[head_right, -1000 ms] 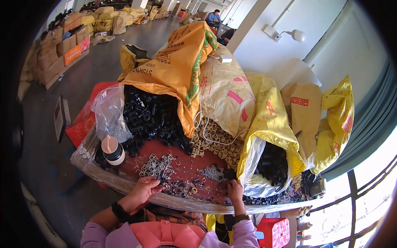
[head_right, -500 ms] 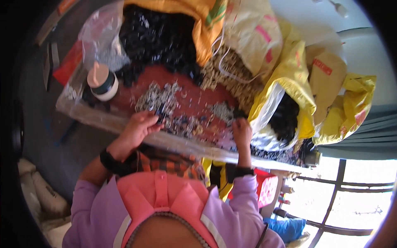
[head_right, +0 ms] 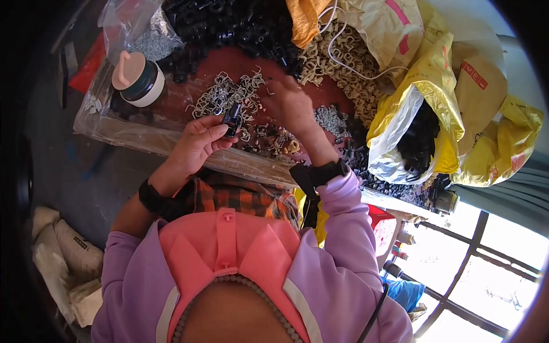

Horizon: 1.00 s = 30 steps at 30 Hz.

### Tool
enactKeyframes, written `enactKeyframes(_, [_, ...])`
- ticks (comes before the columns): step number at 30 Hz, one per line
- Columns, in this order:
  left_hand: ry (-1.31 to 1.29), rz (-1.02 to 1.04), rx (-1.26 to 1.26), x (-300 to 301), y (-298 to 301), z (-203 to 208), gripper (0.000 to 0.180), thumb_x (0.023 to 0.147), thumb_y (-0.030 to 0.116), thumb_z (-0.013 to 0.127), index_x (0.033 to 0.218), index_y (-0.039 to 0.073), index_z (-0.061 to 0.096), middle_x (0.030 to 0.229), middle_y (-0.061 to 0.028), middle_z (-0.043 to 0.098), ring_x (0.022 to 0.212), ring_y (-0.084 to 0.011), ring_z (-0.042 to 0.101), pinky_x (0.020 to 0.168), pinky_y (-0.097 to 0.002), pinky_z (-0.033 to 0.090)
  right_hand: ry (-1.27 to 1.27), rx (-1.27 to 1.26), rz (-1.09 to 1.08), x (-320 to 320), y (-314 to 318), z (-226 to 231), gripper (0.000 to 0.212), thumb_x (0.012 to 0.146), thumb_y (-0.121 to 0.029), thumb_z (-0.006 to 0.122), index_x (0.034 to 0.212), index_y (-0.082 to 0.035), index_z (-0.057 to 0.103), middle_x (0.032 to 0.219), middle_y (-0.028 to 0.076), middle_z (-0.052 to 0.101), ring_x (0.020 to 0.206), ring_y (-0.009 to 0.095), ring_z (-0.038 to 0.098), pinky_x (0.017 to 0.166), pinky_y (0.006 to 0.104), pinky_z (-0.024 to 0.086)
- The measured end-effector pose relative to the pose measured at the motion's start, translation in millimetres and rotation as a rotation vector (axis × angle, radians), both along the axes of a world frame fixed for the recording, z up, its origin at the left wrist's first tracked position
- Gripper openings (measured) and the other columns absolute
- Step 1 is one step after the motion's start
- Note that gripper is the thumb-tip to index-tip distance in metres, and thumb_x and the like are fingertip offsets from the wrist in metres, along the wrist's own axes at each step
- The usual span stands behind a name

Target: The person assembles components by hand by fitting a white internal part into a black plastic housing and then inserting a small metal clip into the assembly. They repeat this process multiple times, picking parts from piles on the table and placing finished units aside.

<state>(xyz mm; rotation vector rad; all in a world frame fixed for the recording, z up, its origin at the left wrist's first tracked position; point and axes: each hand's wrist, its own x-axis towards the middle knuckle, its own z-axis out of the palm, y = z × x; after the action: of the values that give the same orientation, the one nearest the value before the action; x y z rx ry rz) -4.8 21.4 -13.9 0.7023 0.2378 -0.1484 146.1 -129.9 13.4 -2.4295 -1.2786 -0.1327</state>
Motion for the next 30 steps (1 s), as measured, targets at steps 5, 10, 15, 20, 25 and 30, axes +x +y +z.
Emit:
enactKeyframes(5, [-0.013,0.005,0.001,-2,0,1,0.019,0.079,0.01,0.05,0.096,0.001,0.052,0.089,-0.0087,0.057,0.076,-0.0138,0.057,0.065,-0.0213,0.046,0.099,0.052,0.185,-7,-5,-7,0.019,0.066,-0.008,0.061,0.084,-0.003,0.056,0.077,0.01,0.052,0.064,0.021,0.055,0.054,0.0282,0.044])
enactKeyframes(10, [-0.016,0.017,-0.037,-1,3,-7,0.019,0.078,0.009,0.053,0.094,0.0,0.051,0.087,-0.0076,0.057,0.076,-0.0175,0.058,0.067,-0.024,0.046,0.199,0.001,-0.062,0,-52,8,0.02,0.067,-0.008,0.062,0.085,-0.002,0.055,0.078,0.009,0.052,0.064,0.018,0.055,0.053,0.0266,0.044])
enactKeyframes(15, [0.004,0.009,-0.02,10,1,-7,0.018,0.077,0.01,0.053,0.093,0.0,0.052,0.085,-0.0076,0.057,0.075,-0.0174,0.058,0.067,-0.0241,0.047,0.253,0.032,-0.146,-29,-87,13,0.018,0.066,-0.008,0.061,0.083,-0.002,0.056,0.077,0.008,0.053,0.064,0.018,0.055,0.053,0.0266,0.045])
enactKeyframes(20, [0.054,0.035,0.0,14,0,10,0.016,0.077,0.007,0.053,0.091,0.0,0.05,0.084,-0.0071,0.055,0.076,-0.0185,0.057,0.067,-0.0254,0.048,0.096,-0.095,-0.017,-54,-96,1,0.02,0.061,-0.009,0.057,0.081,-0.007,0.056,0.081,0.009,0.051,0.074,0.025,0.051,0.062,0.0328,0.043])
enactKeyframes(25, [0.137,0.076,-0.033,3,-3,1,0.016,0.076,0.004,0.053,0.09,-0.001,0.048,0.084,-0.0084,0.054,0.075,-0.0207,0.057,0.066,-0.0266,0.048,0.202,0.095,-0.104,-63,-80,-6,0.013,0.063,-0.005,0.056,0.075,-0.005,0.054,0.072,0.008,0.049,0.071,0.024,0.049,0.06,0.0333,0.041])
enactKeyframes(30, [0.006,-0.015,-0.042,-2,-10,-3,0.013,0.077,0.005,0.051,0.09,0.001,0.051,0.085,-0.008,0.056,0.079,-0.0202,0.057,0.066,-0.0262,0.048,0.809,0.362,-0.242,-74,-64,2,0.016,0.07,-0.002,0.057,0.085,-0.002,0.052,0.069,0.003,0.048,0.07,0.013,0.048,0.059,0.0256,0.04])
